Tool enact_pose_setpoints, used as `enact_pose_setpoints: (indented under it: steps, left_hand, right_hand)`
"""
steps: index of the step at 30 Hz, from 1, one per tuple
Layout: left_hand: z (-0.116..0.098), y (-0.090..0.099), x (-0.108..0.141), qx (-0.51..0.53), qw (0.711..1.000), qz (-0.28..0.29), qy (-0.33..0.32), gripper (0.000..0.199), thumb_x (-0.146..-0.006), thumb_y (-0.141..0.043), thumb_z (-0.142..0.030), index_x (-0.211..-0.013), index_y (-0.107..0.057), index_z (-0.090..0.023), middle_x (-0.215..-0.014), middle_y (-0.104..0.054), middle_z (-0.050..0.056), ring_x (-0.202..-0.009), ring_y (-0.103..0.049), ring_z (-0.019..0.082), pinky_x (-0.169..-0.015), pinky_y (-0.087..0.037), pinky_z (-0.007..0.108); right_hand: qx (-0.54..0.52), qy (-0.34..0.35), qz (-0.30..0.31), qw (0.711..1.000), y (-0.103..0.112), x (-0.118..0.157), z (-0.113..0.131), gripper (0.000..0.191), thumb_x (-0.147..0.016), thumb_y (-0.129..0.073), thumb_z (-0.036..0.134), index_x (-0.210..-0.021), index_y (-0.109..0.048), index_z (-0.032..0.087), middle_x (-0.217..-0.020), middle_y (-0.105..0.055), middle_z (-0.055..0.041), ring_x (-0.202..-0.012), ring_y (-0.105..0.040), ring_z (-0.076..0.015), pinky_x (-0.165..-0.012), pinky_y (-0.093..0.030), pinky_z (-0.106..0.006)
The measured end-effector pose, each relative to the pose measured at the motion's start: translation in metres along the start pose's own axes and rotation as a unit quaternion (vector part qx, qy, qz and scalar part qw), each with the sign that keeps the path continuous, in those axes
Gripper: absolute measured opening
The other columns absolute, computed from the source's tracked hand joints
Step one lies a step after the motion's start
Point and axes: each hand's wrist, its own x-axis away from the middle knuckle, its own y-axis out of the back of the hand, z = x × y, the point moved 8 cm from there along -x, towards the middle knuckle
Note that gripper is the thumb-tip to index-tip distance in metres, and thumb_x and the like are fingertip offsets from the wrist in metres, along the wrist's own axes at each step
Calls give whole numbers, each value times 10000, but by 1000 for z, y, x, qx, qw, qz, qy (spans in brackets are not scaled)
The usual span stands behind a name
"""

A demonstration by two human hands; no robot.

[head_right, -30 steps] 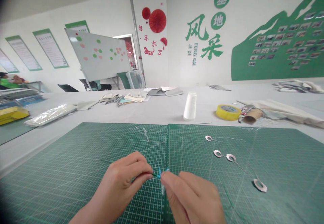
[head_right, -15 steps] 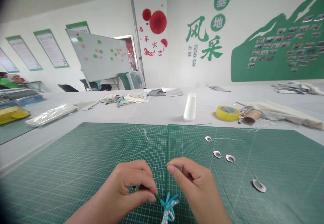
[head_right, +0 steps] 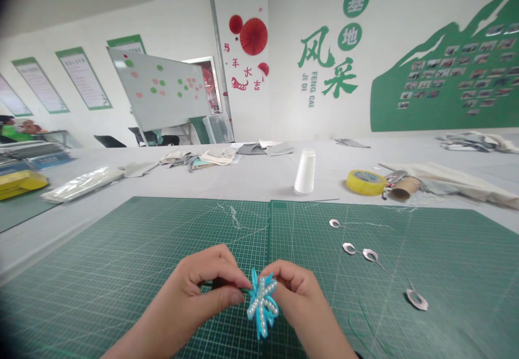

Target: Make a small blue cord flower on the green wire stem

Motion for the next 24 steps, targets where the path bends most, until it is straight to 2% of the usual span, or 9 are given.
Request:
enact_pose_setpoints:
  steps: [3, 7, 10, 14, 18, 22, 24]
  left_hand:
    - [7, 6, -3, 21, 999, -31, 20, 88, -745, -713, -136, -740, -763, -209, -686, -586, -11, -657, -527, 133, -612, -382, 252]
    - [19, 10, -4, 61, 995, -46, 63, 27, -748, -702, -173, -729, -717, -186, -686, -551, -24, -604, -473, 110, -566, -361, 239]
    - [27, 11, -3, 92, 990, -49, 99, 30, -750, -696, -201, -730, -692, -179, -663, -522, -40, -554, -439, 91, -517, -331, 224]
    - [33, 14, -2, 98, 984, -68, 136, 50, -741, -699, -221, -733, -681, -175, -645, -513, -49, -528, -423, 78, -479, -295, 210]
    - [36, 16, -2, 92, 980, -86, 156, 84, -753, -685, -249, -786, -671, -173, -607, -509, -56, -502, -413, 78, -450, -284, 201]
    - [39, 17, -1, 100, 977, -100, 158, 129, -768, -673, -273, -824, -662, -158, -562, -490, -64, -481, -408, 80, -441, -297, 200]
    - [41, 17, 0, 107, 975, -107, 161, 153, -772, -674, -285, -844, -660, -151, -559, -494, -62, -478, -411, 80, -443, -301, 200]
  right_hand:
    - [-27, -17, 4, 999, -5, -1, -8, 351, -698, -740, 528, -695, -658, 187, -479, -314, 106, -392, -144, -34, -370, -83, -210]
    - [-54, -37, 10, 998, -14, 3, -13, 352, -713, -735, 529, -735, -634, 192, -514, -326, 110, -388, -121, -23, -369, -80, -205]
    - [-75, -54, 14, 996, -19, 6, -13, 329, -744, -723, 498, -720, -603, 192, -515, -324, 111, -400, -115, -27, -379, -85, -206]
    - [-88, -68, 21, 994, -22, 8, -14, 326, -735, -732, 479, -678, -586, 193, -449, -229, 132, -392, -106, -37, -386, -73, -217]
    - [-27, -34, 0, 999, -25, 11, -8, 366, -720, -720, 527, -660, -593, 188, -494, -287, 110, -400, -153, -41, -388, -88, -227]
    - [29, 35, -19, 999, -30, 17, 6, 427, -725, -675, 587, -595, -596, 188, -531, -328, 72, -500, -266, -87, -463, -204, -233]
    - [31, 47, -30, 998, -29, 19, 8, 417, -733, -665, 584, -597, -618, 192, -540, -332, 65, -521, -270, -96, -486, -226, -240]
